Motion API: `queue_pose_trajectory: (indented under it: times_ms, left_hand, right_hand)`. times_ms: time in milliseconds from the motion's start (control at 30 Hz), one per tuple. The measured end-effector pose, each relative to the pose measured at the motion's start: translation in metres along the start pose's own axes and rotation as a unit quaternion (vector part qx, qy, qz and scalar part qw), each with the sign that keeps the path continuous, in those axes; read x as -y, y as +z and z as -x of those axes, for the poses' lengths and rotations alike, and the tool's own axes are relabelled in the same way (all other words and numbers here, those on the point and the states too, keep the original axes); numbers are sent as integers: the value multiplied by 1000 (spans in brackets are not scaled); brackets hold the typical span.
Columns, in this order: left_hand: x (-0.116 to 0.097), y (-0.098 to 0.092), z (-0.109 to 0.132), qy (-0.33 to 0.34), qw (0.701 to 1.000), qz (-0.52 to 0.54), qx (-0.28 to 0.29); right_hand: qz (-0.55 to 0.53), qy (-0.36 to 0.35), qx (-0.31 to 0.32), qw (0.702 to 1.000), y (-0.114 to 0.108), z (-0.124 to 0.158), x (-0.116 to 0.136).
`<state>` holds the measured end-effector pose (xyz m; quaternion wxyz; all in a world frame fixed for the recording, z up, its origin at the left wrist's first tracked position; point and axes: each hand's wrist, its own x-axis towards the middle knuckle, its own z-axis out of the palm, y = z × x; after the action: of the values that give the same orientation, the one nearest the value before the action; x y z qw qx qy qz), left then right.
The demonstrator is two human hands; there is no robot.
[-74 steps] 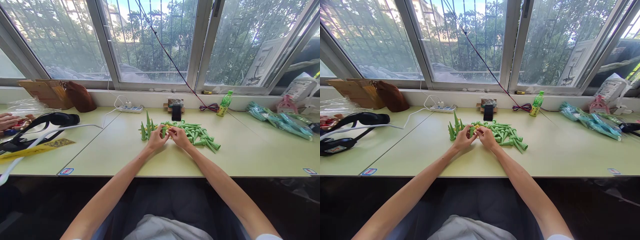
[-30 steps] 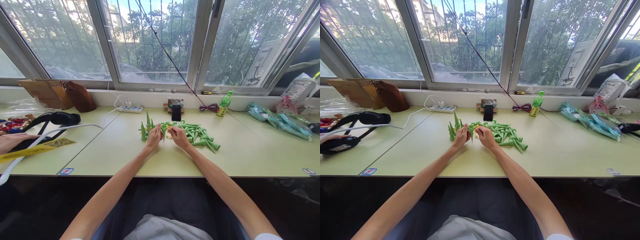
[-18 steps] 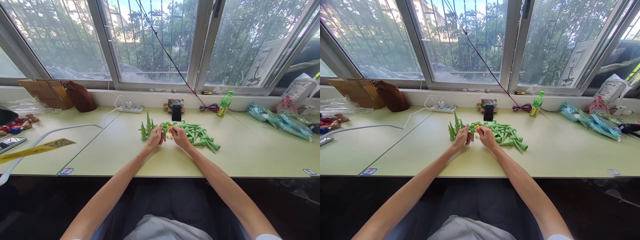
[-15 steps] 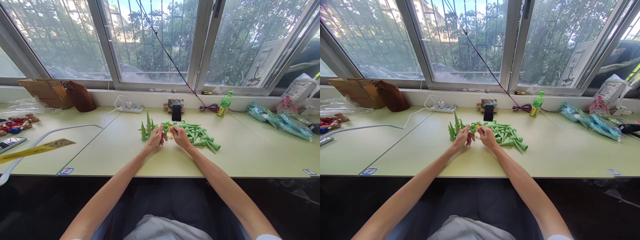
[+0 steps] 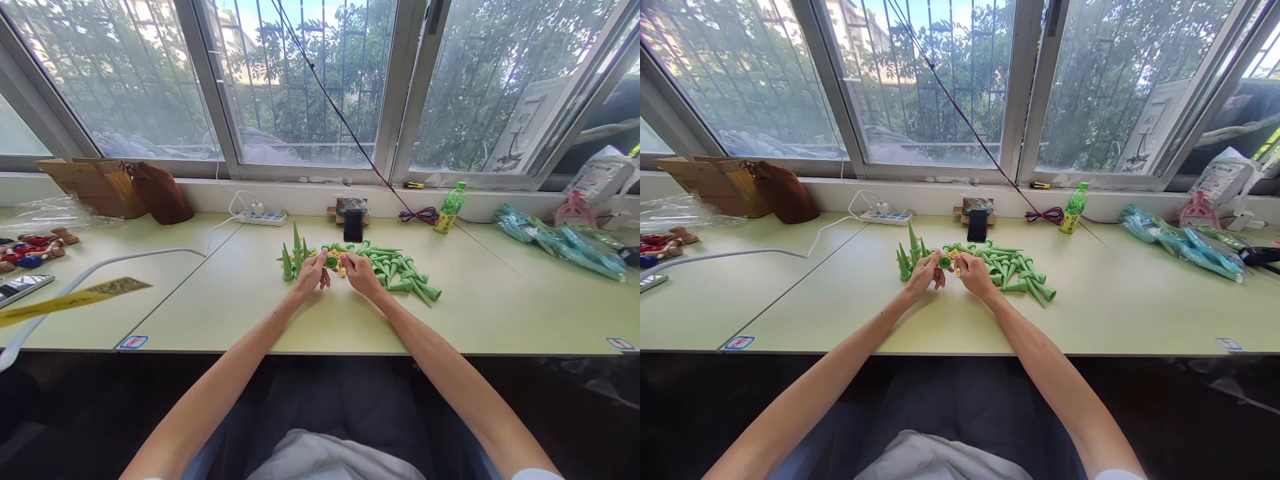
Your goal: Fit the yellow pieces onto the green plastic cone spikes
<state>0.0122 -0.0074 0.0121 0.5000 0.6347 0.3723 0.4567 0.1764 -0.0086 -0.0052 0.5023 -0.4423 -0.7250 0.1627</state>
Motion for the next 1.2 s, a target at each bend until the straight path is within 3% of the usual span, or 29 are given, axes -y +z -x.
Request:
queue_pose_trajectory:
  times_ms: [467, 700, 900, 1067, 1200]
  left_hand:
    - [9, -2, -1, 78, 994, -76, 28]
    - [7, 1, 3, 99, 989, -106, -5]
    - [4, 2, 2, 75, 986, -138, -50]
    - [9, 0, -1, 73, 990, -121, -10]
    - [17, -1, -4, 132, 983, -126, -9]
  right_hand:
    - [16, 12, 0, 1000, -4, -1, -2]
    - [9, 14, -5, 1000, -3, -2, -4]
    - [14, 12, -21, 1000, -3, -2, -3]
    - [19, 9, -26, 999, -4, -2, -3]
    - [26, 6, -18, 999, -3, -2, -5]
